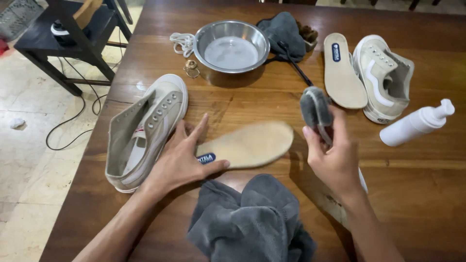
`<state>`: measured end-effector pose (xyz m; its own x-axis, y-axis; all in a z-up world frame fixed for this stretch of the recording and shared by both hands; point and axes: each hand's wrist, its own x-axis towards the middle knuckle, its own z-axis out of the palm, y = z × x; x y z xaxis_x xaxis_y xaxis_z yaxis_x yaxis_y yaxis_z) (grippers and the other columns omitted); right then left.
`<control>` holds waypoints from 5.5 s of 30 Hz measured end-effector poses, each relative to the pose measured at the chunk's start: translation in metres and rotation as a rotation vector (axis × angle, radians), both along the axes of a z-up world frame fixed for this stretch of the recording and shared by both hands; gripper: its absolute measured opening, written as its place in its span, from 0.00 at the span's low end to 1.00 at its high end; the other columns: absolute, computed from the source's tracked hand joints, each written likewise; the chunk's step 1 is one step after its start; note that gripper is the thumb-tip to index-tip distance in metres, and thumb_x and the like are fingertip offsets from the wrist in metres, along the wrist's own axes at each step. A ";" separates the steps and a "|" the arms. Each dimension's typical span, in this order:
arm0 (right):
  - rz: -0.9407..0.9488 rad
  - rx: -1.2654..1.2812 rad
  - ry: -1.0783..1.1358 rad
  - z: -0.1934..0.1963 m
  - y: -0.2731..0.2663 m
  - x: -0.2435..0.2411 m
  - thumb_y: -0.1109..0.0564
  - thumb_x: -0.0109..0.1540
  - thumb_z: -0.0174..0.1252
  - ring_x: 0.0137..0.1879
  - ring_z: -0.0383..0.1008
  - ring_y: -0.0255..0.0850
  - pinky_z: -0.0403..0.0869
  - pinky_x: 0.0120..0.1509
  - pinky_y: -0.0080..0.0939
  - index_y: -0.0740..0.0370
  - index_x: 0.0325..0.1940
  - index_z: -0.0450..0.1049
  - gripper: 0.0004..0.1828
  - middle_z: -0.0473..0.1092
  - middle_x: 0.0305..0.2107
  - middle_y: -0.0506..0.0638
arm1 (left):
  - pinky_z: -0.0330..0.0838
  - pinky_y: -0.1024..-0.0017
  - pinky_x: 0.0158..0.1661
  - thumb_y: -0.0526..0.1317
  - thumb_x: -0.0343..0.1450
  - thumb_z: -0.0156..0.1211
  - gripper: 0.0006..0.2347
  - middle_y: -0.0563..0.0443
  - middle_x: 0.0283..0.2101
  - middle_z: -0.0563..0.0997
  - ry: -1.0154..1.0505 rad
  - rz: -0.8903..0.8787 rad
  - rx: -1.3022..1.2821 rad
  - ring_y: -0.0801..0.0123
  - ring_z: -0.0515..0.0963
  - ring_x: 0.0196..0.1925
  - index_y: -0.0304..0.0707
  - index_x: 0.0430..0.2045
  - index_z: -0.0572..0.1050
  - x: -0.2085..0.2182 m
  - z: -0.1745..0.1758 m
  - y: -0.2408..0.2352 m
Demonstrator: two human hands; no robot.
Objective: The person cleans a shoe insole by applying a cleaning solution and scrubbing it with a brush. They dip the brush in water, scrub both sides of the insole, and wipe it with a cloth. The insole is handled one at a time on a wooden table.
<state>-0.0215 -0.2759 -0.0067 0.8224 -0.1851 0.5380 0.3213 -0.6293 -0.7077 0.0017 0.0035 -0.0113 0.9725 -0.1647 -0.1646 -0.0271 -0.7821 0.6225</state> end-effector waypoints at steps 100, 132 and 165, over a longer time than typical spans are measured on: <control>-0.736 -0.194 -0.351 -0.074 -0.216 0.047 0.70 0.63 0.69 0.47 0.74 0.67 0.73 0.47 0.62 0.69 0.62 0.51 0.34 0.69 0.51 0.73 | 0.64 0.73 0.21 0.46 0.80 0.38 0.16 0.57 0.14 0.51 0.809 -0.072 -1.653 0.74 0.54 0.12 0.45 0.19 0.59 -0.024 -0.022 -0.019; 0.714 0.664 0.314 0.013 0.051 -0.023 0.52 0.68 0.48 0.19 0.70 0.42 0.68 0.19 0.36 0.60 0.48 0.65 0.10 0.66 0.19 0.55 | 0.78 0.70 0.25 0.42 0.77 0.46 0.14 0.29 0.59 0.73 0.418 -0.458 -1.785 0.56 0.81 0.39 0.33 0.22 0.66 0.000 0.019 -0.085; 0.269 -0.016 0.288 0.004 -0.010 -0.003 0.59 0.68 0.50 0.21 0.55 0.31 0.56 0.21 0.31 0.59 0.55 0.74 0.13 0.62 0.21 0.43 | 0.67 0.43 0.34 0.51 0.74 0.45 0.17 0.29 0.24 0.80 -0.277 -0.366 0.145 0.31 0.77 0.31 0.43 0.43 0.79 0.008 -0.009 0.010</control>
